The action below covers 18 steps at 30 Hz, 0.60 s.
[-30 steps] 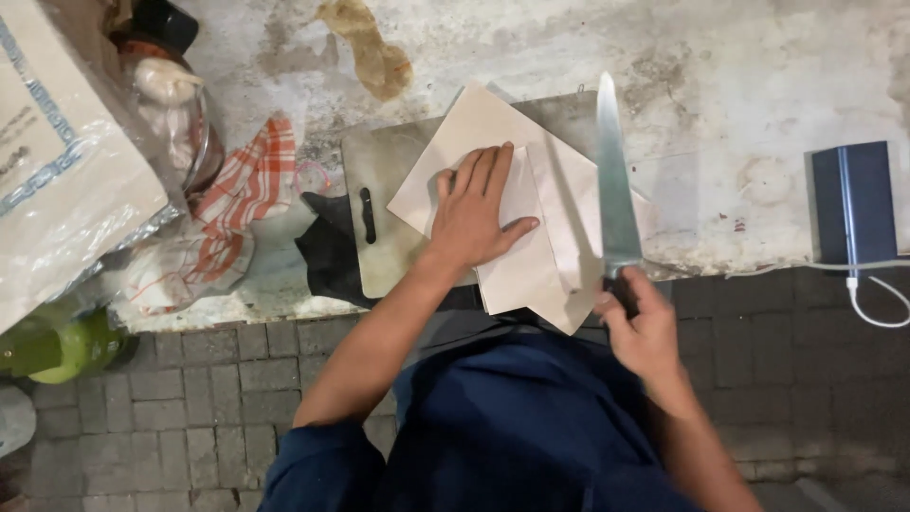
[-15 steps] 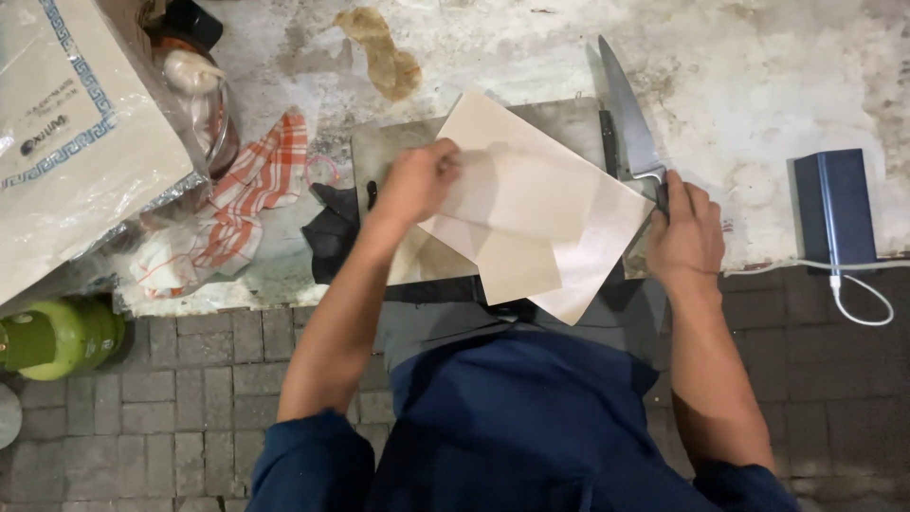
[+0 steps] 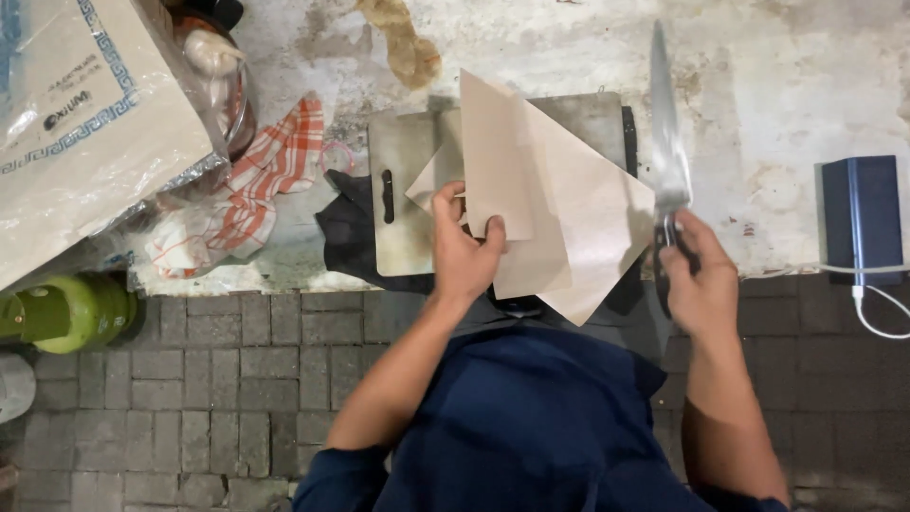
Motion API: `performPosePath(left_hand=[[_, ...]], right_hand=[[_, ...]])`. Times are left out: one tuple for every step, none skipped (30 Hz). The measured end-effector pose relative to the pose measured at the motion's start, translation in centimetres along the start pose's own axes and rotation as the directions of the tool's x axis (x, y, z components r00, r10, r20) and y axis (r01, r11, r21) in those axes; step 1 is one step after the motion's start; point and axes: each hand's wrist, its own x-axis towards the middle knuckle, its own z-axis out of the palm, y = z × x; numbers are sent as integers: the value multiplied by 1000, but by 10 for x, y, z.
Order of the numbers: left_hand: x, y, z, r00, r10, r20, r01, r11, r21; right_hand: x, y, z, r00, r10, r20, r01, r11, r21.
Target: Cutting paper liners to size and placing them inside small cardboard boxes for food packaging.
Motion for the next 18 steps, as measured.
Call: performPosePath(left_hand=[[1,3,3,1000,0,0,0,1000,0],[2,5,7,997,-82,-7,81,994,-77],[2,7,11,986,-164,-8,161,975,-154],[4,6,13,986,-167,1,166,974,-154],[5,5,16,978,-206,-35,203,976,-80],[5,4,17,967,-242,-76,242,970,-5],[8,5,17,967,-247,-69,247,969,-4],[10,6,16,964,-259,-63,258,966,-27],[11,6,15,961,-272,-57,270,962,-49],[12,10,13,961,-273,-53,271,962,-46],[13,13,12,957,-287,-49,287,958,-3],[13,16,11,953,-301,-44,303,952,40],[13,24,11,952,-302,-40,304,952,42],[13,32,10,941,-339,-27,340,938,70],[13,40,10,927,-375,-16,374,922,98],[12,43,10,927,-375,-15,374,922,101],[11,45,11,938,-346,-8,345,933,108],[11,48,11,950,-313,-2,311,944,113]], right_hand=[[-11,9,-4,1000,0,0,0,1000,0],[-23,18,-9,999,-32,32,32,999,4],[-35,27,-15,996,-64,64,63,998,10],[-46,20,-22,997,-57,58,57,998,6],[-56,14,-29,978,-14,208,4,999,49],[-66,7,-36,933,22,358,-56,995,85],[-73,12,-43,935,29,354,-62,995,83],[-81,17,-49,882,56,468,-113,989,94],[-88,22,-56,814,78,575,-165,981,99],[-100,35,-57,816,81,572,-167,981,101],[-112,49,-58,766,184,616,-304,948,94],[-124,63,-59,701,281,655,-434,897,80],[-122,50,-53,702,283,653,-437,896,82],[-120,38,-47,676,252,693,-456,881,124],[-118,25,-41,648,217,730,-475,864,165],[-116,20,-34,648,217,730,-476,863,167],[-114,14,-28,623,259,738,-521,841,144],[-110,9,-21,597,297,746,-560,819,122]])
